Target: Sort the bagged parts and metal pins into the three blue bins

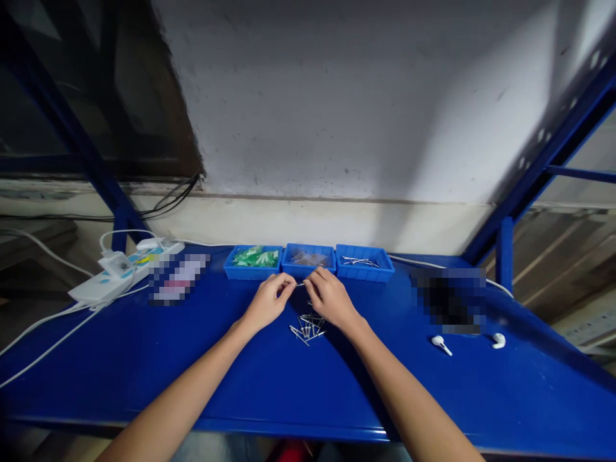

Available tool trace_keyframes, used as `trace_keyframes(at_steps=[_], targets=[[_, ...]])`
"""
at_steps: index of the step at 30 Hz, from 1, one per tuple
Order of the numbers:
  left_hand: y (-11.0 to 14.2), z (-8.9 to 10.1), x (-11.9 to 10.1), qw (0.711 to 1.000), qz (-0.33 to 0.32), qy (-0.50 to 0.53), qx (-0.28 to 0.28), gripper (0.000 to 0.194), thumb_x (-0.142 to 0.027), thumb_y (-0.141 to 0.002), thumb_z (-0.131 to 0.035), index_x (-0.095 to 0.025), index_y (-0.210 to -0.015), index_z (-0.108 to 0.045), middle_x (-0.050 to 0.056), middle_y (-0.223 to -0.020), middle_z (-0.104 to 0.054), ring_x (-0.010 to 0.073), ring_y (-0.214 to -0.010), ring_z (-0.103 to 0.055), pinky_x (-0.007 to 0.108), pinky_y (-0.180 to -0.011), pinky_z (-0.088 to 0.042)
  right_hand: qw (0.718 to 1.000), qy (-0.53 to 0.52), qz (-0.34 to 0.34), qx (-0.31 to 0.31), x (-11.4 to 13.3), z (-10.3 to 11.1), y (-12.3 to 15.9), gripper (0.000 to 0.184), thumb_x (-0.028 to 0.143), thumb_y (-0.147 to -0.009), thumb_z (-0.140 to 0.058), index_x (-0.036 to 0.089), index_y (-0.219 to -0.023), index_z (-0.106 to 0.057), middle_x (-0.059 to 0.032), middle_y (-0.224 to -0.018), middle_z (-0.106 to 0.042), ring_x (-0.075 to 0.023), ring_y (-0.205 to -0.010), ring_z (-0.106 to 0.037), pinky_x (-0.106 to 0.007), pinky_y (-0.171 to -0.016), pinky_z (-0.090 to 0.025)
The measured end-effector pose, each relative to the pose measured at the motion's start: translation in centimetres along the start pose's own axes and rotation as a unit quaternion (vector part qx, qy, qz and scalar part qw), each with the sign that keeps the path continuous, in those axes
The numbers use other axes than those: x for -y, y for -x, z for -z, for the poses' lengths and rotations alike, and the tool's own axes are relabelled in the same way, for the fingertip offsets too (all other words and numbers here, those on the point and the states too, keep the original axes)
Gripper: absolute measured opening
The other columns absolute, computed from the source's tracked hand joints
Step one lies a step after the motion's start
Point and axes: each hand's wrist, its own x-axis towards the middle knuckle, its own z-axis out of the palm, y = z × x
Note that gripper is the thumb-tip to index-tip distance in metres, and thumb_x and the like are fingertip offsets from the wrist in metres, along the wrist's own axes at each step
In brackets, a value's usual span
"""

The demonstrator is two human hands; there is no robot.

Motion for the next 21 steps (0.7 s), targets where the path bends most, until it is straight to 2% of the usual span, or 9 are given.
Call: trace_keyframes(at_steps=[5,8,10,12,14,16,18,21], targets=[[0.1,-0.2,-0.1,0.999,0.024,-0.025,-0.005,0.024,-0.029,-0.092,-0.037,-0.020,-0.083,-0.056,0.003,-0.080,-0.063,0.0173,-0.081,-0.056,0.028,-0.074,-0.042,0.998,0.025,0.044,0.027,0.5,0.6,-0.1,0.022,0.029,-0.093,-0.037,0.021,-0.084,-0.055,-0.0062,-0.083,-0.056,-0.0188,-0.081,-0.053,-0.031,-0.074,-0.043],[0.3,-0.5,-0.2,1.000,0.021,-0.015,0.008,0.026,-0.032,-0.093,-0.035,-0.020,-0.091,-0.058,0.002,-0.083,-0.064,0.0173,-0.084,-0.057,0.029,-0.078,-0.043,0.998,0.052,0.042,-0.014,-0.4,2.0,-0.5,0.025,0.029,-0.093,-0.037,0.020,-0.081,-0.056,-0.0069,-0.082,-0.056,-0.0194,-0.080,-0.053,-0.032,-0.075,-0.042],[0.4,-0.7,-0.2,0.999,-0.001,-0.024,0.021,0.024,-0.032,-0.092,-0.038,-0.021,-0.100,-0.058,0.003,-0.090,-0.064,0.0177,-0.090,-0.057,0.031,-0.084,-0.042,0.992,0.095,-0.006,-0.083,-2.1,3.3,-0.8,0.025,0.030,-0.092,-0.038,0.019,-0.081,-0.057,-0.0083,-0.083,-0.057,-0.0213,-0.081,-0.052,-0.035,-0.076,-0.041],[0.2,-1.0,-0.2,0.997,-0.031,-0.053,0.053,0.024,-0.031,-0.091,-0.042,-0.021,-0.103,-0.060,0.003,-0.097,-0.064,0.0187,-0.095,-0.055,0.034,-0.089,-0.041,0.972,0.160,-0.085,-0.149,-4.1,4.3,-0.9,0.023,0.033,-0.090,-0.042,0.017,-0.087,-0.059,-0.0111,-0.086,-0.057,-0.0249,-0.084,-0.051,-0.038,-0.076,-0.040],[-0.2,-1.3,-0.2,0.991,-0.057,-0.078,0.093,0.025,-0.030,-0.091,-0.042,-0.022,-0.104,-0.062,0.004,-0.103,-0.064,0.0197,-0.099,-0.054,0.035,-0.091,-0.041,0.950,0.205,-0.156,-0.176,-5.9,4.8,-0.6,0.026,0.037,-0.086,-0.047,0.015,-0.094,-0.060,-0.0142,-0.092,-0.057,-0.0286,-0.088,-0.051,-0.041,-0.075,-0.040],[-0.9,-1.7,-0.5,0.985,-0.080,-0.088,0.129,0.029,-0.033,-0.092,-0.040,-0.022,-0.110,-0.060,0.005,-0.112,-0.062,0.0204,-0.107,-0.052,0.036,-0.094,-0.040,0.948,0.196,-0.185,-0.171,-6.8,4.7,0.1,0.029,0.038,-0.086,-0.048,0.015,-0.099,-0.060,-0.0150,-0.095,-0.058,-0.0296,-0.091,-0.051,-0.042,-0.076,-0.041],[-1.4,-2.1,-0.9,0.975,-0.105,-0.096,0.171,0.035,-0.038,-0.092,-0.038,-0.023,-0.119,-0.056,0.006,-0.123,-0.058,0.0214,-0.116,-0.048,0.038,-0.099,-0.037,0.965,0.140,-0.173,-0.141,-6.6,4.1,1.2,0.029,0.038,-0.089,-0.044,0.016,-0.101,-0.059,-0.0129,-0.096,-0.060,-0.0272,-0.094,-0.053,-0.041,-0.082,-0.041],[-1.7,-2.5,-1.6,0.953,-0.135,-0.118,0.245,0.044,-0.048,-0.090,-0.038,-0.025,-0.125,-0.051,0.008,-0.132,-0.051,0.0247,-0.124,-0.043,0.043,-0.102,-0.033,0.987,0.057,-0.149,-0.035,-4.9,2.8,3.0,0.032,0.039,-0.091,-0.040,0.017,-0.108,-0.056,-0.0098,-0.102,-0.062,-0.0231,-0.098,-0.054,-0.037,-0.089,-0.040]])
